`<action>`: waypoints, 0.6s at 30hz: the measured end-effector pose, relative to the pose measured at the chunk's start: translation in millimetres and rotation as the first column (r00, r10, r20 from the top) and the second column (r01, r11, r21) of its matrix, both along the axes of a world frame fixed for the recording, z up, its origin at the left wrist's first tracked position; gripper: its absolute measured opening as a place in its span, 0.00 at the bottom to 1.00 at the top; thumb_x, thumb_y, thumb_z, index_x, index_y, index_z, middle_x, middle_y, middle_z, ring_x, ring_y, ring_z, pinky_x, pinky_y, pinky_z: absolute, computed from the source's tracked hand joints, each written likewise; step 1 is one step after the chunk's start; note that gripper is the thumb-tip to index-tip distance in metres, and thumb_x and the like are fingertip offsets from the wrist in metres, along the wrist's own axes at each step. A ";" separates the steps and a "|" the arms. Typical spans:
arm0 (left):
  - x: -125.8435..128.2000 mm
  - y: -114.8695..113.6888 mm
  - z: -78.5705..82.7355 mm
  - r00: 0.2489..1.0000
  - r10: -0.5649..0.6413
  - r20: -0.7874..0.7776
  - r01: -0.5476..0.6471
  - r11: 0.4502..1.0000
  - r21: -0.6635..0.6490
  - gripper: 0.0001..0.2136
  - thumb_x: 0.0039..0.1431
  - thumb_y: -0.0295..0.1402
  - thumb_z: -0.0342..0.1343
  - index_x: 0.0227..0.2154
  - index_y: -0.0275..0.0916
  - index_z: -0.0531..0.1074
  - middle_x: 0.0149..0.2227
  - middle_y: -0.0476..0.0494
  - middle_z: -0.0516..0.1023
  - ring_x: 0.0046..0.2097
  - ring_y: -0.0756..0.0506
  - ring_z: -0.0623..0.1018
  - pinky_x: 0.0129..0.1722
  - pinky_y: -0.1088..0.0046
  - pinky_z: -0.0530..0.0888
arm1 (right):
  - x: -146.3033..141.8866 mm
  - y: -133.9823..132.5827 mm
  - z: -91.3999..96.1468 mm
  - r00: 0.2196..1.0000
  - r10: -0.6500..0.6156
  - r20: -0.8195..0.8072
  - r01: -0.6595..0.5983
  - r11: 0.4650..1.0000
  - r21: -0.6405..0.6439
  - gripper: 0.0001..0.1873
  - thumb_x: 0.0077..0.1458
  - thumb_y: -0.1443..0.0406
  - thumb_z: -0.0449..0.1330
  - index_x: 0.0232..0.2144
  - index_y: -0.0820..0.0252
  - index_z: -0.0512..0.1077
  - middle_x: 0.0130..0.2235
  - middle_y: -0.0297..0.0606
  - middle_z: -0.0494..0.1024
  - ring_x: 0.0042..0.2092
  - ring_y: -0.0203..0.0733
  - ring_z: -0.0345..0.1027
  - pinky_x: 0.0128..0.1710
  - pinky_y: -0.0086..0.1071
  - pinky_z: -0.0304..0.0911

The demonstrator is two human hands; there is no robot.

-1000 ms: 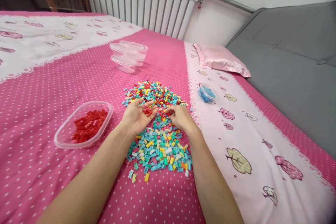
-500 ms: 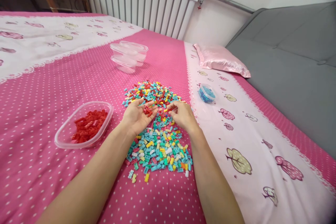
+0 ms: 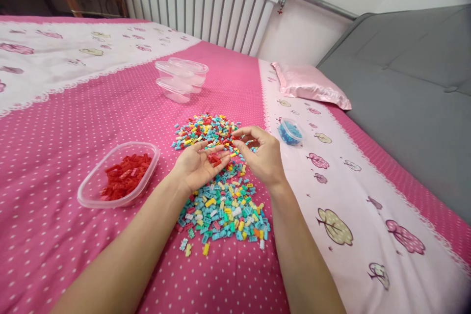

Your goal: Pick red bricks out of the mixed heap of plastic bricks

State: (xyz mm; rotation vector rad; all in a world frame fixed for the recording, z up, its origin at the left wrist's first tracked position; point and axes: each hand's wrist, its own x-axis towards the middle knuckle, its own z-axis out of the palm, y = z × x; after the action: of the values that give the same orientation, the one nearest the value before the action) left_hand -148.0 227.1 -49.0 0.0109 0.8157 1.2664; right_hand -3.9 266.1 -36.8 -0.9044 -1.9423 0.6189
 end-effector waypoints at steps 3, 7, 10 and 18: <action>-0.6 0.0 -2.0 1.000 -0.017 0.023 0.016 0.999 0.034 0.13 0.62 0.32 0.41 0.41 0.31 0.67 0.34 0.35 0.72 0.37 0.44 0.76 0.36 0.70 0.78 | -3.3 -4.8 3.1 0.999 0.044 -0.016 -0.044 0.999 0.001 0.08 0.53 0.66 0.57 0.36 0.56 0.74 0.40 0.35 0.77 0.38 0.36 0.71 0.38 0.31 0.68; -1.9 0.3 -3.8 0.999 -0.027 0.046 0.025 0.998 0.054 0.11 0.62 0.31 0.41 0.39 0.32 0.67 0.33 0.37 0.72 0.37 0.45 0.76 0.36 0.70 0.78 | -5.8 -5.8 1.6 0.997 0.080 -0.008 -0.080 0.997 -0.014 0.11 0.52 0.67 0.58 0.40 0.55 0.73 0.43 0.35 0.77 0.38 0.35 0.71 0.37 0.31 0.68; -1.7 0.9 -3.8 0.998 -0.020 0.054 0.017 0.998 0.054 0.11 0.62 0.30 0.40 0.37 0.32 0.67 0.32 0.37 0.72 0.36 0.45 0.76 0.36 0.70 0.78 | -5.7 -4.0 -0.5 0.999 0.053 -0.006 -0.053 0.998 -0.014 0.11 0.53 0.67 0.57 0.40 0.55 0.73 0.43 0.35 0.78 0.40 0.36 0.72 0.39 0.31 0.68; -3.6 -1.9 0.5 0.990 0.104 -0.097 -0.103 0.995 0.014 0.11 0.62 0.27 0.40 0.37 0.29 0.67 0.31 0.39 0.71 0.33 0.48 0.75 0.33 0.75 0.77 | -0.7 2.3 -8.4 0.999 -0.039 -0.015 0.038 0.997 -0.066 0.09 0.53 0.69 0.56 0.36 0.59 0.75 0.36 0.36 0.79 0.36 0.36 0.72 0.39 0.31 0.67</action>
State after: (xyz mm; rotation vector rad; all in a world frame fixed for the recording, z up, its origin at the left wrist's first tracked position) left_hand -151.6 225.2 -48.5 0.0386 0.9036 1.3757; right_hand -4.5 268.4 -45.1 -0.9732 -1.8951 0.6690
